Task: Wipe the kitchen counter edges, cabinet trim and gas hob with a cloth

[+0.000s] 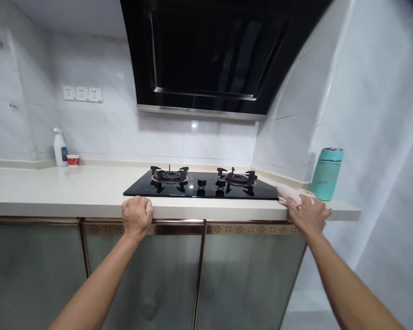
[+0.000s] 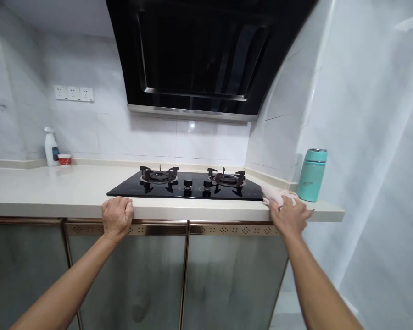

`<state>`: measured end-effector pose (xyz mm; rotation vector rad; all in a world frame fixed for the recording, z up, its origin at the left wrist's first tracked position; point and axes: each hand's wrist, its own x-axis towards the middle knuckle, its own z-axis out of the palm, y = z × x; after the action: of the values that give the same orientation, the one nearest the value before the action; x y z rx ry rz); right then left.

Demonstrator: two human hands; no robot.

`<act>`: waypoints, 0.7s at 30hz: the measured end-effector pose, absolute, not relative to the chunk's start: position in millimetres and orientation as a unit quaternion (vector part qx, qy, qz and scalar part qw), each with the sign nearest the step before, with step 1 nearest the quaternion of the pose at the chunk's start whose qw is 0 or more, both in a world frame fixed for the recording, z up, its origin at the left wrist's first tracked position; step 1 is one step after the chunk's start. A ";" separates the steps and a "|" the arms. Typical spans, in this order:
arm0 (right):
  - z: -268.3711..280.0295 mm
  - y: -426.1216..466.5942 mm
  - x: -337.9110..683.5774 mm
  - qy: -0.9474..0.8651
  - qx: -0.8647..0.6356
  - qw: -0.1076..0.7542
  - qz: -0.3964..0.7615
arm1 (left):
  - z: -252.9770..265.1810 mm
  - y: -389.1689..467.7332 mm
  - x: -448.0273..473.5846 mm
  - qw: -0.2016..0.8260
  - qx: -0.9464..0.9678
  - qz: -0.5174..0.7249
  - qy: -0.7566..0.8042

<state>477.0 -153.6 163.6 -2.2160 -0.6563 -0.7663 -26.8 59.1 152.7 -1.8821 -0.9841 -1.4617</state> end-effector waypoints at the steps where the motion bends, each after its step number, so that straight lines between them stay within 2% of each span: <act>1: 159.8 -148.4 455.4 -0.230 -0.852 0.378 -0.281 | 153.0 59.5 -25.4 0.280 -0.695 -0.548 -0.372; 5: 151.8 -118.3 348.9 -0.312 -0.815 0.401 -0.277 | 154.2 59.1 -23.5 0.291 -0.687 -0.549 -0.378; 13: 147.1 -43.9 135.2 -0.566 -0.720 0.333 -0.226 | 153.7 57.6 -30.6 0.281 -0.714 -0.526 -0.367; 17: 160.9 -33.1 85.7 -0.656 -0.673 0.288 -0.186 | 154.2 65.5 -44.6 0.191 -0.740 -0.545 -0.346; 21: 184.2 -48.8 88.5 -0.705 -0.638 0.271 -0.151 | 162.6 55.1 -55.7 0.133 -0.685 -0.645 -0.311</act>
<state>88.5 -48.8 184.2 -1.7188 -1.8990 -0.4079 -55.7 55.1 162.6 -1.9864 -0.9026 -1.8705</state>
